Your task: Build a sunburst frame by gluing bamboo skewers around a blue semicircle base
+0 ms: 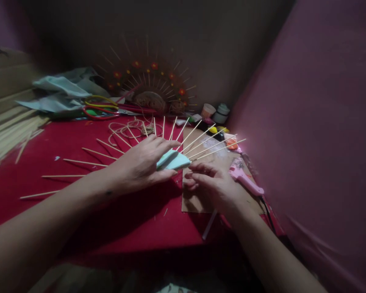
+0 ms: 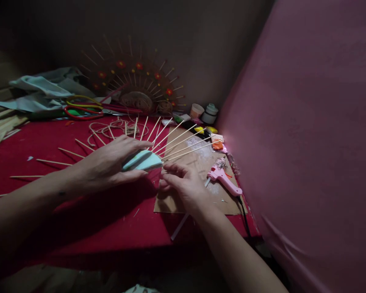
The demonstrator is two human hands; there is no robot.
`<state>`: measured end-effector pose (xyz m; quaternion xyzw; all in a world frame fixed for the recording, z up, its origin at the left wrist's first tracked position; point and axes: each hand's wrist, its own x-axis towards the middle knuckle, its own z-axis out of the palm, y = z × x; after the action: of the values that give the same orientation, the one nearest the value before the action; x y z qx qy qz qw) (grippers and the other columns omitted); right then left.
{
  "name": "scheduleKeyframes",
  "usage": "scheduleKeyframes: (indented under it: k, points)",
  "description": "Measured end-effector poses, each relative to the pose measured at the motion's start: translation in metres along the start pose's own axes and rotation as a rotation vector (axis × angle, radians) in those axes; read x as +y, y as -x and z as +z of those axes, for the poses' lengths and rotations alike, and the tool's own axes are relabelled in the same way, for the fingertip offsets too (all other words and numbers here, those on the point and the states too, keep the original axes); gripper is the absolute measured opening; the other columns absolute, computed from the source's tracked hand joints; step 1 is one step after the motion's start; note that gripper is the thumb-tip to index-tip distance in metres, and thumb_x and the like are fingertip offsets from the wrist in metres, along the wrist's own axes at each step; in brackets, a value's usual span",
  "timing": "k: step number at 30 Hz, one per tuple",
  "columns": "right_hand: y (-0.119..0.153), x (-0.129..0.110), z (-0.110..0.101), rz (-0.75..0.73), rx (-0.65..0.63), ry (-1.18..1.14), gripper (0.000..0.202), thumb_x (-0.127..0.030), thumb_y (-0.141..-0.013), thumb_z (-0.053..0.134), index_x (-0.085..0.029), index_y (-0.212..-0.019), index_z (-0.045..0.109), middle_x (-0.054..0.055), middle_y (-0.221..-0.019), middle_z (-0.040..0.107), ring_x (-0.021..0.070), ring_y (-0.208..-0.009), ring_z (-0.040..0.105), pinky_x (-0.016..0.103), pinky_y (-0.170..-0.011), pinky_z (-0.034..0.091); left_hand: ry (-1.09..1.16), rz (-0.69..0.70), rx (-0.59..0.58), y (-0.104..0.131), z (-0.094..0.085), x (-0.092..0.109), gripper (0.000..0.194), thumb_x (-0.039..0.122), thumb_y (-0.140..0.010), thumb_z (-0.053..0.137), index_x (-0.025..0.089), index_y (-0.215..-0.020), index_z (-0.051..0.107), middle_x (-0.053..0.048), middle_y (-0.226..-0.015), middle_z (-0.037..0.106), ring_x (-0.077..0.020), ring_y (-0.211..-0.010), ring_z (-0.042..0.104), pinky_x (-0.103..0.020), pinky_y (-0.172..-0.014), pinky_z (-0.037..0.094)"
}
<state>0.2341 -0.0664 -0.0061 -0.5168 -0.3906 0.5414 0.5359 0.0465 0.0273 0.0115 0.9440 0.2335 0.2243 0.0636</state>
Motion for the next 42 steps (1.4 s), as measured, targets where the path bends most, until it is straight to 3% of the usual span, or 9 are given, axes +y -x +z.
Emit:
scheduleKeyframes:
  k: [2,7,14,20,24,28,31,38,42]
  points:
    - [-0.004,0.003,0.003,0.031,-0.06,-0.222,0.023,-0.019,-0.062,0.073,-0.015,-0.082,0.061,0.002,-0.074,0.068,0.0143,-0.063,0.064,0.031,-0.066,0.052,-0.005,-0.003,0.029,0.001,0.0,0.003,0.049,0.039,-0.085,0.054,0.016,-0.127,0.046,-0.011,-0.106,0.056,-0.0244,-0.096,0.05,-0.036,-0.082,0.042]
    - [-0.014,0.005,0.006,-0.015,0.018,-0.45,0.021,-0.005,-0.057,0.068,-0.015,-0.074,0.061,0.0,-0.069,0.067,0.0142,-0.067,0.065,0.027,-0.066,0.053,-0.124,0.0,0.041,0.002,0.006,0.009,0.05,0.036,-0.084,0.056,0.016,-0.128,0.045,-0.013,-0.11,0.055,-0.0264,-0.097,0.047,-0.038,-0.083,0.042]
    - [-0.024,0.018,0.014,0.15,-0.273,-0.678,0.023,0.002,-0.057,0.063,-0.014,-0.073,0.063,-0.003,-0.067,0.065,0.0082,-0.064,0.061,0.021,-0.074,0.051,-0.134,0.003,0.04,-0.001,0.015,0.009,0.05,0.032,-0.084,0.055,0.013,-0.128,0.042,-0.014,-0.116,0.056,-0.0265,-0.101,0.047,-0.04,-0.089,0.042]
    - [-0.03,0.027,0.038,0.101,-0.19,-0.823,0.023,-0.011,-0.068,0.071,-0.019,-0.087,0.061,-0.003,-0.076,0.067,0.0109,-0.069,0.062,0.028,-0.076,0.054,-0.011,-0.023,-0.001,-0.009,0.014,0.007,0.048,0.024,-0.083,0.055,0.017,-0.128,0.039,-0.011,-0.119,0.054,-0.0243,-0.106,0.048,-0.043,-0.095,0.041]
    - [-0.036,0.025,0.048,0.121,-0.128,-0.817,0.011,-0.013,-0.073,0.064,-0.019,-0.083,0.06,-0.003,-0.066,0.065,0.0128,-0.064,0.061,0.033,-0.073,0.056,0.161,-0.071,-0.064,-0.018,-0.003,0.008,0.055,0.03,-0.083,0.058,0.022,-0.134,0.036,-0.01,-0.125,0.051,-0.0224,-0.113,0.049,-0.04,-0.097,0.042]
    - [-0.038,0.025,0.051,0.088,-0.158,-0.79,0.014,-0.015,-0.071,0.066,-0.02,-0.077,0.055,-0.006,-0.06,0.06,0.0143,-0.066,0.062,0.037,-0.073,0.057,0.025,-0.096,-0.034,-0.039,-0.019,0.021,0.032,0.036,-0.086,0.055,0.022,-0.113,0.06,-0.008,-0.111,0.058,-0.0229,-0.105,0.052,-0.041,-0.093,0.042]
    - [-0.036,0.023,0.052,0.038,-0.171,-0.818,0.022,-0.019,-0.066,0.071,-0.021,-0.074,0.051,-0.007,-0.06,0.06,0.0159,-0.068,0.063,0.04,-0.071,0.057,-0.14,-0.05,-0.084,-0.057,-0.016,0.032,0.02,0.03,-0.083,0.059,0.019,-0.097,0.068,-0.008,-0.098,0.061,-0.0231,-0.095,0.052,-0.04,-0.086,0.044]
    - [-0.034,0.024,0.052,-0.005,-0.168,-0.809,0.033,-0.03,-0.058,0.079,-0.022,-0.077,0.053,-0.004,-0.066,0.063,0.0177,-0.071,0.063,0.041,-0.07,0.057,-0.301,0.008,-0.149,-0.078,-0.001,0.04,0.017,0.022,-0.082,0.056,0.016,-0.074,0.069,-0.008,-0.08,0.062,-0.0211,-0.078,0.05,-0.036,-0.073,0.043]
    - [-0.035,0.025,0.051,-0.01,-0.163,-0.8,0.031,-0.031,-0.06,0.076,-0.023,-0.078,0.052,-0.006,-0.065,0.06,0.0169,-0.072,0.062,0.04,-0.07,0.057,-0.379,0.036,-0.097,-0.075,-0.001,0.037,0.023,0.02,-0.085,0.047,0.016,-0.069,0.063,-0.007,-0.073,0.061,-0.0204,-0.074,0.049,-0.034,-0.07,0.043]
